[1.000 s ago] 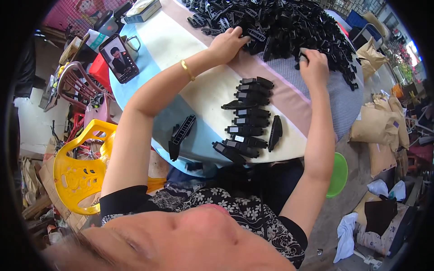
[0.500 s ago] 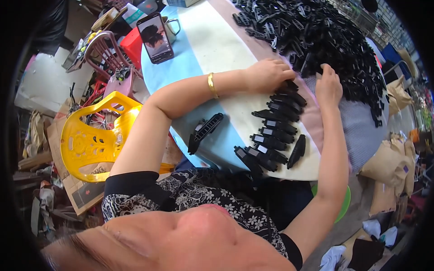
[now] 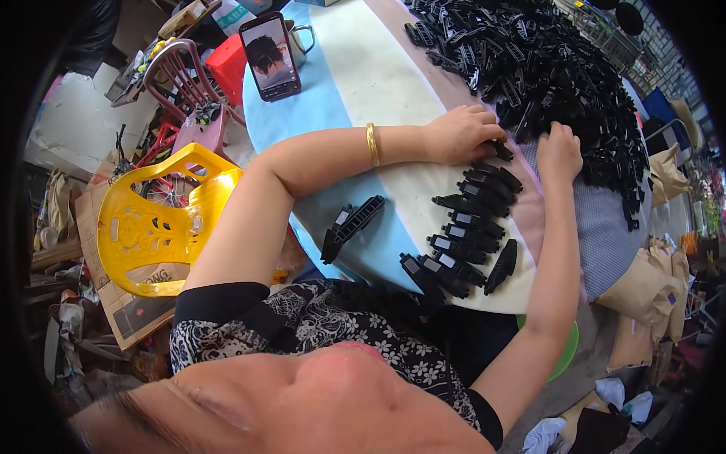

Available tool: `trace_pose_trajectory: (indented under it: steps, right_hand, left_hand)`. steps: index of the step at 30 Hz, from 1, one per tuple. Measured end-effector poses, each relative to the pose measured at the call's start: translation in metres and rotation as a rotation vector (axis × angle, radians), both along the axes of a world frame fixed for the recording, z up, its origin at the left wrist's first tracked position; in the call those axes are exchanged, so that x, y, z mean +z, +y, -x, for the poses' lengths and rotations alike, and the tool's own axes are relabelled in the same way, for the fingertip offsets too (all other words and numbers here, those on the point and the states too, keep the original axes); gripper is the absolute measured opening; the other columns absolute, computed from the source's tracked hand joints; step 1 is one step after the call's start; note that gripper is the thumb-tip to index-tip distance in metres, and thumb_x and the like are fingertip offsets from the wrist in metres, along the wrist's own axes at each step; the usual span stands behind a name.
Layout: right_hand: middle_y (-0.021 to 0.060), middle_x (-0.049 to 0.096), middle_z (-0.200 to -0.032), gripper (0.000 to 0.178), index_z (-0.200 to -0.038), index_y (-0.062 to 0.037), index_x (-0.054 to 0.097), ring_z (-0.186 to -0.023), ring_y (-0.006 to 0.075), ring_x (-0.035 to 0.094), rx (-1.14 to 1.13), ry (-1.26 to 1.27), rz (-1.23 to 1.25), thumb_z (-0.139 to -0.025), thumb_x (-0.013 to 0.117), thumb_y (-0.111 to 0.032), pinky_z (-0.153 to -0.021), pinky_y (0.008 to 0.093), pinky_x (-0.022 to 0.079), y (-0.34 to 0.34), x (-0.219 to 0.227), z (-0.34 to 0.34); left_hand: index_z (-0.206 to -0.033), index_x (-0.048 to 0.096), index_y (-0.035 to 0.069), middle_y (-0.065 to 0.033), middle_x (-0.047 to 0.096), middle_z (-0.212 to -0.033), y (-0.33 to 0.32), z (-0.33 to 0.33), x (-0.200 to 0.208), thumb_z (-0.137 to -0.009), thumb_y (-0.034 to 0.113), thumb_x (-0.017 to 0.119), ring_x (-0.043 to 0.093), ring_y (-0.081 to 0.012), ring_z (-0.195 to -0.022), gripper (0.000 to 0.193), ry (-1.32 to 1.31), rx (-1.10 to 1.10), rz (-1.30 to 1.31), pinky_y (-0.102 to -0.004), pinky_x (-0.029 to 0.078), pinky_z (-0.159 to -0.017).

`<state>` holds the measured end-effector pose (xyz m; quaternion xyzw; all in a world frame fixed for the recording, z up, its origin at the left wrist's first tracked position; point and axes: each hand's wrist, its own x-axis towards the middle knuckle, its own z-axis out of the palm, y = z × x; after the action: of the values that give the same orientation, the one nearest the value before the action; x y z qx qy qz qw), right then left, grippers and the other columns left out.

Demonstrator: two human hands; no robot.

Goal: Assembling black plastic hair clips on a table.

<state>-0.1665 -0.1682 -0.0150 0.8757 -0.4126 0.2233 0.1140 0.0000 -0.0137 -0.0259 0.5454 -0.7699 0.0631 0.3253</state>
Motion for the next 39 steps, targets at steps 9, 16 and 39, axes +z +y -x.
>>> trace_pose_trajectory:
  steps: [9,16,39]
  right_hand:
    - [0.0101,0.064,-0.092,0.021,-0.083,-0.0054,0.065,-0.086,0.0298,0.061,0.067,-0.087,-0.113,-0.076,0.064,-0.026,-0.073,0.0416,0.05,0.004,0.018,0.006]
    - [0.0109,0.064,-0.075,0.014,-0.072,-0.0039,0.063,-0.072,0.0311,0.063,0.211,-0.017,-0.303,-0.068,0.065,-0.017,-0.065,0.0388,0.05,0.03,0.039,0.024]
    - [0.0212,0.064,-0.086,0.026,-0.094,-0.0023,0.067,-0.076,0.0361,0.063,0.414,0.126,-0.379,-0.07,0.058,0.001,-0.071,0.0377,0.05,0.063,0.049,0.023]
  left_hand:
    - [-0.101,0.062,0.01,-0.0104,0.058,-0.092,0.001,0.001,0.004,-0.075,0.016,0.066,0.054,-0.0304,-0.094,0.027,0.017,-0.027,-0.013,-0.0393,0.045,-0.082]
    - [-0.095,0.064,0.009,-0.0108,0.06,-0.088,0.001,-0.007,0.003,-0.072,0.021,0.068,0.056,-0.0303,-0.091,0.027,0.052,-0.017,0.018,-0.0395,0.046,-0.081]
    - [-0.094,0.068,0.01,-0.0126,0.059,-0.09,0.0,-0.008,0.004,-0.072,0.018,0.071,0.055,-0.0322,-0.093,0.024,0.246,-0.054,-0.118,-0.0396,0.046,-0.082]
